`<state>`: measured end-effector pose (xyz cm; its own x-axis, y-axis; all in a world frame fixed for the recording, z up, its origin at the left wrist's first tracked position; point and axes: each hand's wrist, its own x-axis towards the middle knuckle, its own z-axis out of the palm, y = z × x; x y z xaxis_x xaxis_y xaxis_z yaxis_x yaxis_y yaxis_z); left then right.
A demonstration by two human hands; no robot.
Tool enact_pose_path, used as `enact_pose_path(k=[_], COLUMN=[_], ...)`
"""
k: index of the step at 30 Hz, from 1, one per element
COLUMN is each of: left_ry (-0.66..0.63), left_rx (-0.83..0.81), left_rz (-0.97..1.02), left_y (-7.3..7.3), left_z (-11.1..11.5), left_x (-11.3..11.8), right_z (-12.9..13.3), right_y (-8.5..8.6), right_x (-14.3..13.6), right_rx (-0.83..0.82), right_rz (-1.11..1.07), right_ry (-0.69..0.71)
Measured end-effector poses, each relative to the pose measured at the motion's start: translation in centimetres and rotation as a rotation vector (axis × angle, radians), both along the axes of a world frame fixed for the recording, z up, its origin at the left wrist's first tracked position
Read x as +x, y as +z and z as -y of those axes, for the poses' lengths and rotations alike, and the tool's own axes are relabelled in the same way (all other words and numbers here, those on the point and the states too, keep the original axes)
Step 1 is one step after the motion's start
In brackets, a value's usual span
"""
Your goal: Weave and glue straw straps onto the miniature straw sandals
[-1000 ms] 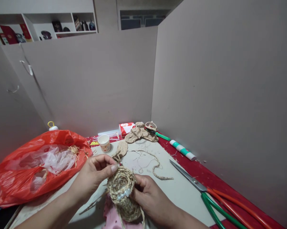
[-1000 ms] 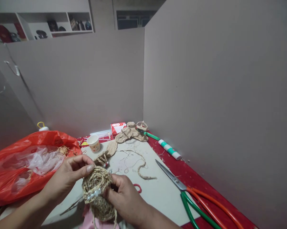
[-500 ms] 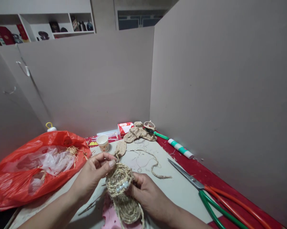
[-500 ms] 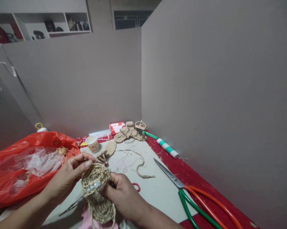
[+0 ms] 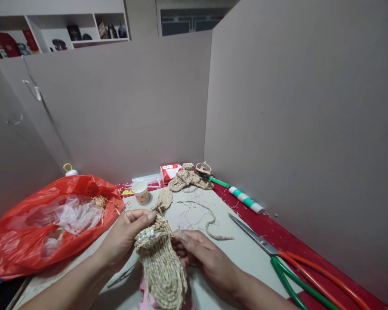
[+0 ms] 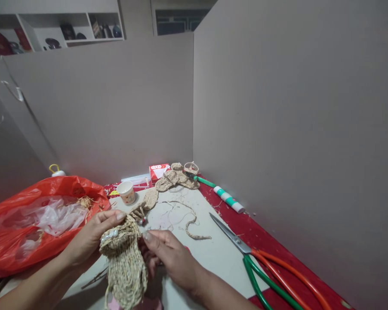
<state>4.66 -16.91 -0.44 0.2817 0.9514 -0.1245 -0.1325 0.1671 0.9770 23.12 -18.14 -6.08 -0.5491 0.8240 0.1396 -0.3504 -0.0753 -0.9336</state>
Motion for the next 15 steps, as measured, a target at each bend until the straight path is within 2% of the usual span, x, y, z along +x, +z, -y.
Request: enact_pose_path(k=[3,7,12,15], left_ry=[-0.011,-0.003,0.012,0.01], left_rx=[-0.01,-0.017,-0.043,-0.063], left_rz=[0.019,0.033,0.059,0.101], left_y=[0.21,-0.11,-0.37,-0.21], left_z=[0.18,0.24,0.1,0.1], left_x=[0.01,0.26,0.52,0.49], right_z=[-0.23,-0.33,-0.29,-0.31], right_y=[-0.3,-0.54,-0.61,-0.6], right_x=[0.0,-0.26,-0.58,-0.62], right_rx=[0.037,0.066,0.009,-0.041], right_rz=[0.073,0.13,0.064,-0.005], right_ry=[-0.057,0.001,0.021,-0.025])
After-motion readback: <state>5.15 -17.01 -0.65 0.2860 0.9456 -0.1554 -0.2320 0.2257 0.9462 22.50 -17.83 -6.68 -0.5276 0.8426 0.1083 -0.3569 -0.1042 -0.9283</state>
